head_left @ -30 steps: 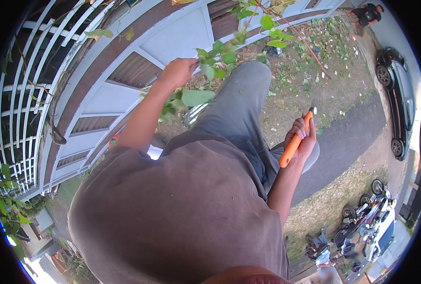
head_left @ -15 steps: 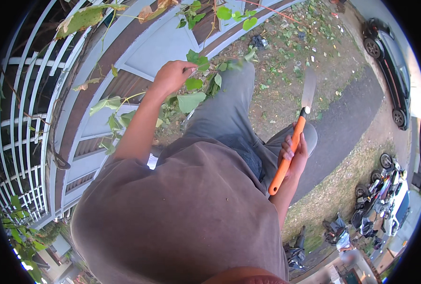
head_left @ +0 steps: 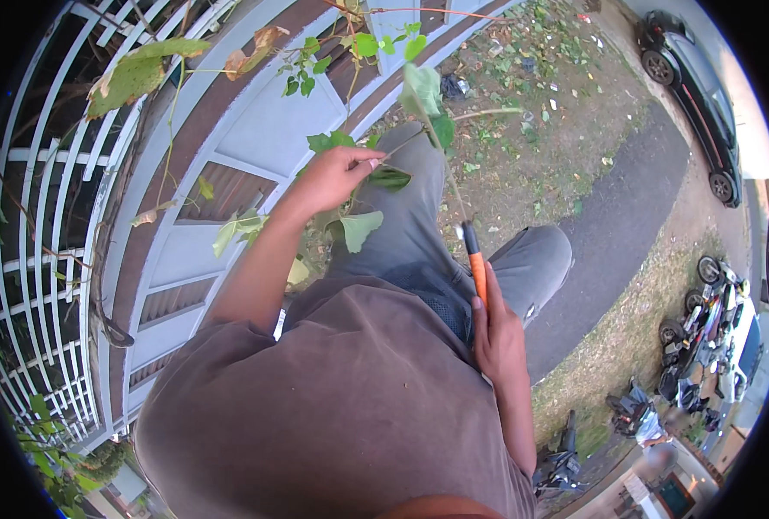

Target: Pruning branches from a vine using a saw while standing on a ladder.

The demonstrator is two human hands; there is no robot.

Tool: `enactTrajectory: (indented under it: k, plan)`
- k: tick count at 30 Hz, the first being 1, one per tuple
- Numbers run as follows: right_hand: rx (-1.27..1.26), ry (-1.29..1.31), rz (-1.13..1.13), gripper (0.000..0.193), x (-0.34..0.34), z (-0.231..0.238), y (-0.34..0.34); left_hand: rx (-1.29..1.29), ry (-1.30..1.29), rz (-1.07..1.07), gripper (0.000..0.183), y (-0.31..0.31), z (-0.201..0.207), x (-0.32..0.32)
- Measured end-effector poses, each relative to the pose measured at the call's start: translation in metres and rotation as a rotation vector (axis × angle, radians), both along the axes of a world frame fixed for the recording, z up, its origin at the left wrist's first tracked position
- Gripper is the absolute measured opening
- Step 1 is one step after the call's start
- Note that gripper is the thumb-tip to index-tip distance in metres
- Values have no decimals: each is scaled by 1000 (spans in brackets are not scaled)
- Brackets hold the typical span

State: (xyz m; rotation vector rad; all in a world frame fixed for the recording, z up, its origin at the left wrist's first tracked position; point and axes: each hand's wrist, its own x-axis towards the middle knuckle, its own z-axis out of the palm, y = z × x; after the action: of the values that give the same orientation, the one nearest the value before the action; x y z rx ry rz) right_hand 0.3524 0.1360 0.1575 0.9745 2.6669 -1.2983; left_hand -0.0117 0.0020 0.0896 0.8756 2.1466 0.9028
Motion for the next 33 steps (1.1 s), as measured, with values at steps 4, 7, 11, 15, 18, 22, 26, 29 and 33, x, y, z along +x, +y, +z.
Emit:
enactTrajectory:
  k: [4,7,11,15,18,22,26,29,33]
  plan:
    - [233,-53,-4,62,7,-24,7,-2,110,-83,33,14,27,25]
    - [273,-42,-39,63,12,-32,19,95,190,-84,33,17,22,28]
    - [266,6,58,63,-1,-16,5,-67,187,-104,30,30,32,37]
    - [382,-79,70,59,1,-15,28,131,448,-158,26,34,26,46]
    - [408,-93,-108,59,9,-34,50,163,381,-110,23,35,42,54]
    - [379,-10,-158,59,8,-29,44,119,397,-107,21,40,41,55]
    - [327,-45,15,58,-7,-9,21,153,487,-137,22,43,26,54]
    - [365,-71,-15,58,-5,-11,32,197,568,-233,25,42,25,48]
    - [412,-88,-194,59,6,-26,56,246,432,-212,26,43,36,47]
